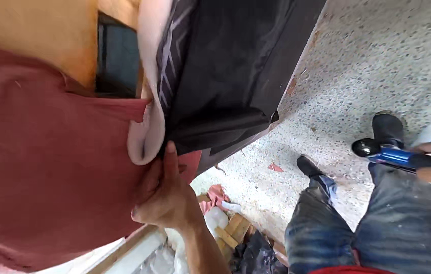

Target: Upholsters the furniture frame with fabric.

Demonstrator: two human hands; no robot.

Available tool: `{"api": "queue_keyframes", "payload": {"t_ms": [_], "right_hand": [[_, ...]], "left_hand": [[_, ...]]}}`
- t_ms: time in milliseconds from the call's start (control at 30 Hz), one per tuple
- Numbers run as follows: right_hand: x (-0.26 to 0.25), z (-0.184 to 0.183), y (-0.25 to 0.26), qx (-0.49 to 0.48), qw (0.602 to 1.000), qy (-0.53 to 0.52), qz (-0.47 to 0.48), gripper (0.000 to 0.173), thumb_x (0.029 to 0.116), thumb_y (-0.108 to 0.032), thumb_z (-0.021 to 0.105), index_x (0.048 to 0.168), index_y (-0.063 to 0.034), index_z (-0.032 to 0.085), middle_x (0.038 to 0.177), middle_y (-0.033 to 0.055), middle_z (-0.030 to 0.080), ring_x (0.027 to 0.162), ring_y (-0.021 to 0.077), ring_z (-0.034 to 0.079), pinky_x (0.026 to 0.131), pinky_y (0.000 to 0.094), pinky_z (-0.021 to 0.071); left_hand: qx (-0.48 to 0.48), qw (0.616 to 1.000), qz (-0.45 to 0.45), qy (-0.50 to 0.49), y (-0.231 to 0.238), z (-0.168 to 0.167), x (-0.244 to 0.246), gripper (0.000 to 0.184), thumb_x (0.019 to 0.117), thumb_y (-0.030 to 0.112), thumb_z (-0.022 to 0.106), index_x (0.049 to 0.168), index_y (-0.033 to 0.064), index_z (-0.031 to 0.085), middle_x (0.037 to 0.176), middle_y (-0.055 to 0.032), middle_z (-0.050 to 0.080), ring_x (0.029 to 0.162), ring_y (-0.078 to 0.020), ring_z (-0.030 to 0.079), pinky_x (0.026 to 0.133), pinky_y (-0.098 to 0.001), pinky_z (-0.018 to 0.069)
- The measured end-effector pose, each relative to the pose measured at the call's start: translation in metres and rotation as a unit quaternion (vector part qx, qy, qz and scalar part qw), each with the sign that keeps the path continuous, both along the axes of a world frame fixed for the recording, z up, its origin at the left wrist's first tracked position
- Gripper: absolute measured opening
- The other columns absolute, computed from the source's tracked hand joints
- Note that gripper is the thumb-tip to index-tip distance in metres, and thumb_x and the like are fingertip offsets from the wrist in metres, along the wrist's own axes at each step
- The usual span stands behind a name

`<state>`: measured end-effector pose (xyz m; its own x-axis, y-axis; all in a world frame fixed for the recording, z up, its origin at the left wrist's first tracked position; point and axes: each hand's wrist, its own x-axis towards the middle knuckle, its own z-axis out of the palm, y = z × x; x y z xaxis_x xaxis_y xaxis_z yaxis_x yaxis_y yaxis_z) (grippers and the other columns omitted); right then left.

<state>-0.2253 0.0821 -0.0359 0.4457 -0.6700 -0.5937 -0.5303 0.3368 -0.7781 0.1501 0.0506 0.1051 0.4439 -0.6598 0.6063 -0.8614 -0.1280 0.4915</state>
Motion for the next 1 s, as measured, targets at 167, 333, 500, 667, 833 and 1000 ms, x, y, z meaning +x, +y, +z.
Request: {"api": "queue_keyframes", "payload": {"t_ms": [167, 333, 500, 667, 833, 1000], "right_hand": [[0.092, 0.0, 0.033, -0.113, 0.982, -0.093, -0.121, 0.044, 0.0888, -0.06, 0.065, 0.106, -0.0207, 0.069, 0.076, -0.0073, 0.066, 0.067, 0.0073, 0.066, 0.057, 0.0363, 0.0565], [0.217, 0.022, 0.048, -0.257, 0.866, -0.275, -0.33, 0.026, 0.0896, -0.047, 0.071, 0.11, -0.0309, 0.068, 0.086, -0.0199, 0.068, 0.076, -0.0101, 0.065, 0.064, 0.0148, 0.0575], [0.269, 0.053, 0.008, -0.249, 0.808, -0.383, -0.373, 0.019, 0.0913, -0.018, 0.072, 0.108, -0.0097, 0.077, 0.084, -0.0061, 0.073, 0.076, 0.0008, 0.068, 0.068, 0.0203, 0.0581], [0.277, 0.032, -0.007, -0.38, 0.79, -0.325, -0.353, 0.023, 0.0822, -0.031, 0.073, 0.1, -0.0168, 0.075, 0.079, -0.0127, 0.069, 0.075, -0.0098, 0.064, 0.064, 0.0124, 0.0549], [0.282, 0.034, -0.021, -0.419, 0.787, -0.3, -0.34, 0.026, 0.0802, -0.03, 0.072, 0.101, -0.0148, 0.075, 0.078, -0.01, 0.068, 0.073, -0.0084, 0.063, 0.062, 0.0123, 0.0518], [0.275, 0.036, -0.028, -0.437, 0.793, -0.285, -0.313, 0.027, 0.0809, -0.03, 0.071, 0.101, -0.0122, 0.076, 0.076, -0.0088, 0.067, 0.071, -0.0077, 0.062, 0.06, 0.0128, 0.0494]], "left_hand": [[-0.011, 1.0, 0.008, -0.015, 0.002, 0.003, -0.012, 0.018, 0.0891, 0.013, 0.08, 0.086, -0.0023, 0.07, 0.063, -0.0036, 0.065, 0.052, -0.0111, 0.065, 0.051, -0.0256, 0.0561], [0.001, 0.999, 0.035, -0.032, 0.004, -0.002, -0.002, 0.022, 0.0918, 0.016, 0.077, 0.082, -0.0006, 0.069, 0.062, -0.0025, 0.063, 0.053, -0.0102, 0.065, 0.05, -0.0255, 0.0556], [-0.055, 0.99, 0.04, -0.124, 0.0, -0.001, 0.01, 0.022, 0.0897, 0.013, 0.079, 0.075, -0.0007, 0.07, 0.064, -0.0053, 0.064, 0.057, -0.011, 0.063, 0.058, -0.0263, 0.0524], [-0.063, 0.989, 0.029, -0.127, 0.003, -0.004, 0.015, 0.024, 0.0893, 0.015, 0.08, 0.072, 0.002, 0.069, 0.059, -0.0017, 0.062, 0.052, -0.0077, 0.061, 0.052, -0.0238, 0.0498], [-0.033, 0.991, 0.052, -0.118, 0.008, -0.003, 0.015, 0.017, 0.088, 0.018, 0.082, 0.082, 0.0039, 0.074, 0.062, 0.0055, 0.066, 0.053, 0.0003, 0.065, 0.051, -0.017, 0.0563], [-0.033, 0.992, 0.042, -0.117, 0.009, -0.003, 0.015, 0.017, 0.0888, 0.017, 0.081, 0.084, 0.0027, 0.074, 0.064, 0.0055, 0.067, 0.054, 0.0005, 0.066, 0.053, -0.0165, 0.0576]]}}
